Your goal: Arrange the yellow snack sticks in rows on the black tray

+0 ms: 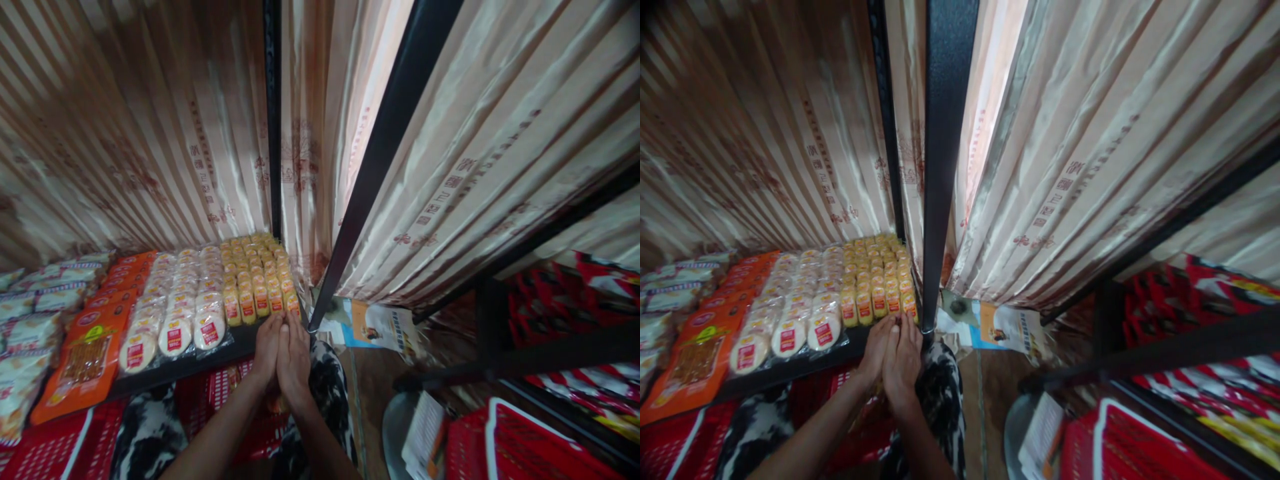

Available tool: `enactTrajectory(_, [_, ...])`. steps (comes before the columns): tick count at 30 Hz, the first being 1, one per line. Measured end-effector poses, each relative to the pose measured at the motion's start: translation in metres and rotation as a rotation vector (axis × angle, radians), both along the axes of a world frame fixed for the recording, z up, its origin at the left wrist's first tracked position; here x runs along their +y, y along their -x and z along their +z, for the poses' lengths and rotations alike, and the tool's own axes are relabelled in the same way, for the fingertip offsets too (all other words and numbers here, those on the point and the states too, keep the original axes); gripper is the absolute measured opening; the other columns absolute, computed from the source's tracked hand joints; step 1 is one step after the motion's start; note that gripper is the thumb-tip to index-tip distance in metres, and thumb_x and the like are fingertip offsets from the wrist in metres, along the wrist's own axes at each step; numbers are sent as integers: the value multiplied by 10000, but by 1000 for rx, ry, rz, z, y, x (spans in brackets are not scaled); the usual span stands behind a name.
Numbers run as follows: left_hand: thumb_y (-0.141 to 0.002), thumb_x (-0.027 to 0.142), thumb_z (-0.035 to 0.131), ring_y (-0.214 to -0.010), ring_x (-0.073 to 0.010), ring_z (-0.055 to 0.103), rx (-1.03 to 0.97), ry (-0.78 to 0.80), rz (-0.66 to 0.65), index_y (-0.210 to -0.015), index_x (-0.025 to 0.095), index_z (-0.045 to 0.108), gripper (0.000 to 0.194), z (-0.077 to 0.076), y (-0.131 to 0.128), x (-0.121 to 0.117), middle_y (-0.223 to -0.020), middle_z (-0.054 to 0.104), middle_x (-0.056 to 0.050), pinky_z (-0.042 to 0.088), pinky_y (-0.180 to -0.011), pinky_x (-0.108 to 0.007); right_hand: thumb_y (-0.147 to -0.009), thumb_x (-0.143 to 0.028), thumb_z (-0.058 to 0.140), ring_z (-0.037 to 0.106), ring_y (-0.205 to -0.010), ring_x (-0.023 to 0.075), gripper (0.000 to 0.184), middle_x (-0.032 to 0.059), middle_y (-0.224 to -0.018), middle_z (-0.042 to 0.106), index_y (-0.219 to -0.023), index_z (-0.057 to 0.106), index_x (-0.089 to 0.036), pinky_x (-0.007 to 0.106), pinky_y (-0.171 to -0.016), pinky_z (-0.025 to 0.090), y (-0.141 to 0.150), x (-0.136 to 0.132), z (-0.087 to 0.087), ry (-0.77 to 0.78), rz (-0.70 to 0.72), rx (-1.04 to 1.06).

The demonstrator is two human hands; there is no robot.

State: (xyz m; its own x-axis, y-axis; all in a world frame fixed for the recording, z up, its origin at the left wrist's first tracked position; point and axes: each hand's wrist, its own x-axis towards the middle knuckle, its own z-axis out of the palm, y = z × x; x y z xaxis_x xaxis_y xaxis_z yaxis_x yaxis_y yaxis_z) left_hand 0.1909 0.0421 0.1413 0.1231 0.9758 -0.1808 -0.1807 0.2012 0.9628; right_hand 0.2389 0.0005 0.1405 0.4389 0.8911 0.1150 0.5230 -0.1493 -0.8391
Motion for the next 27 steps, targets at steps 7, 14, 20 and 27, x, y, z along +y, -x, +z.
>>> enactTrajectory(7, [-795,202,411,-1229,-209,452,174,-128,68,-1012,224,636,313,-4,-27,-30,-1234,587,-62,224,-1107,-377,-902,-361,228,406,-1198,225,531,118,-1303,508,-1257,503,-78,398,-1040,270,1,1,-14,-69,-44,-42])
enactTrajectory(14, [-810,207,335,-1325,-189,312,370,-216,3,-1123,263,592,409,7,-41,-44,-1338,493,-18,103,-1137,-371,-898,-384,223,378,-1236,215,547,110,-1347,467,-1289,466,-88,389,-1042,273,1,1,-10,-33,-32,60])
enactTrajectory(20, [-812,296,389,-1277,-222,392,259,-147,76,-1132,254,588,380,5,-40,-41,-1268,561,-52,211,-1108,-374,-886,-423,214,361,-1273,201,574,114,-1378,427,-1305,437,-101,392,-1068,252,1,1,-18,-44,-35,186])
enactTrajectory(27, [-776,267,434,-1291,-211,374,83,-102,106,-1063,247,626,346,2,-42,-38,-1237,584,-58,200,-1117,-375,-875,-423,230,354,-1282,200,588,135,-1390,403,-1317,405,-78,393,-1078,252,-2,2,-15,-68,-20,250])
